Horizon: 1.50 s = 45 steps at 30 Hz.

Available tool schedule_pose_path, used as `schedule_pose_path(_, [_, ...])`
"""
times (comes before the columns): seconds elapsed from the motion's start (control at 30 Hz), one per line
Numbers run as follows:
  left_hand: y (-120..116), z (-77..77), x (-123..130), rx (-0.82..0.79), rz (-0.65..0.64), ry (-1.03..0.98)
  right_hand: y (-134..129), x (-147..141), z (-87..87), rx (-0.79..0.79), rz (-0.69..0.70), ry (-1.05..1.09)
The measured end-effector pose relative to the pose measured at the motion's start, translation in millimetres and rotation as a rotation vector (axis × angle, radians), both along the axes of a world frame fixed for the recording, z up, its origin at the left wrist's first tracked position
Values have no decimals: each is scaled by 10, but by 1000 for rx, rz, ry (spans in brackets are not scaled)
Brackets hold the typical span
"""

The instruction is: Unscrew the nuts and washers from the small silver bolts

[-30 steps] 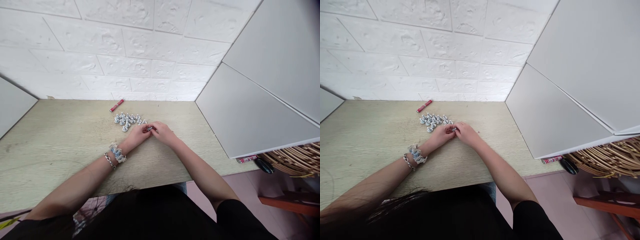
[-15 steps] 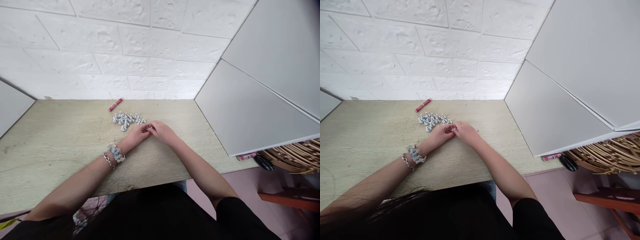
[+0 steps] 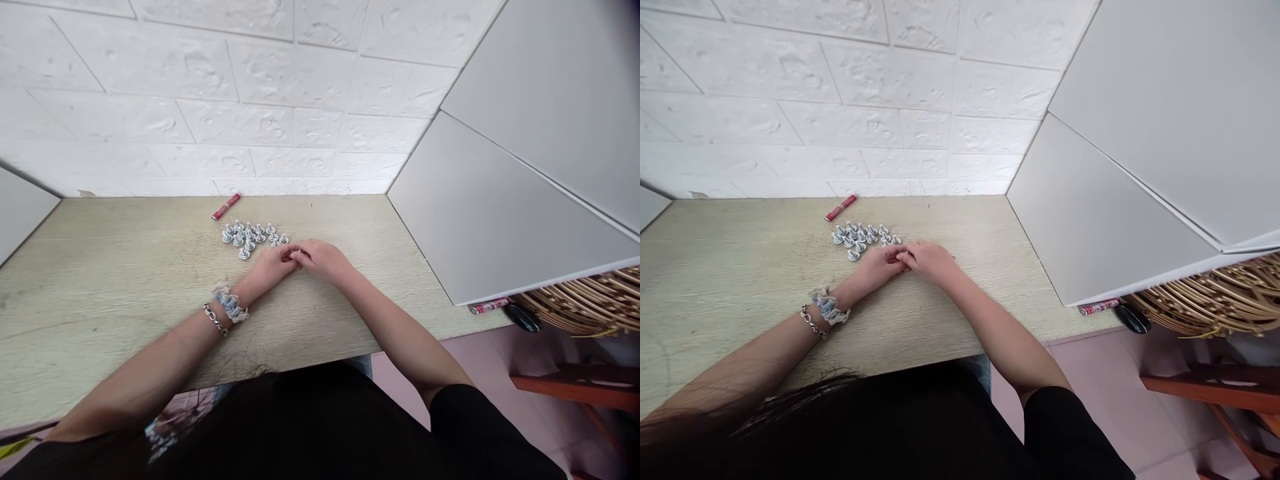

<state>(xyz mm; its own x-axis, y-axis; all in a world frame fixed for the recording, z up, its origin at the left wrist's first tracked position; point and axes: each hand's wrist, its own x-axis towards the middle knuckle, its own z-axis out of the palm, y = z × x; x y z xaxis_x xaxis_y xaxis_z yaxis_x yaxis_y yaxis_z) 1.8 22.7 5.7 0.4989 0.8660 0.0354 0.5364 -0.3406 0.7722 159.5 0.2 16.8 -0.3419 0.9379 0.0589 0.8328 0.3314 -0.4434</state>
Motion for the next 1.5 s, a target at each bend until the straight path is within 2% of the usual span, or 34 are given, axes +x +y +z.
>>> schedule_pose_path(0.13, [-3, 6, 5, -6, 25, -24, -46, -20, 23, 4, -25, 73])
schedule_pose_path(0.43, [-4, 0, -1, -39, 13, -64, -26, -1, -2, 19, 57, 153])
schedule_pose_path(1.0, [-10, -12, -4, -30, -14, -74, -2, -2, -19, -24, -21, 56])
schedule_pose_path(1.2, [-18, 9, -1, -10, -9, -58, 13, 0, -53, 6, 13, 21])
schedule_pose_path(1.4, [-29, 23, 4, -13, -1, -75, -15, 10, -2, 24, -38, 36])
schedule_pose_path(1.5, [-32, 23, 10, -22, 3, -96, -34, 16, 25, 39, -19, 78])
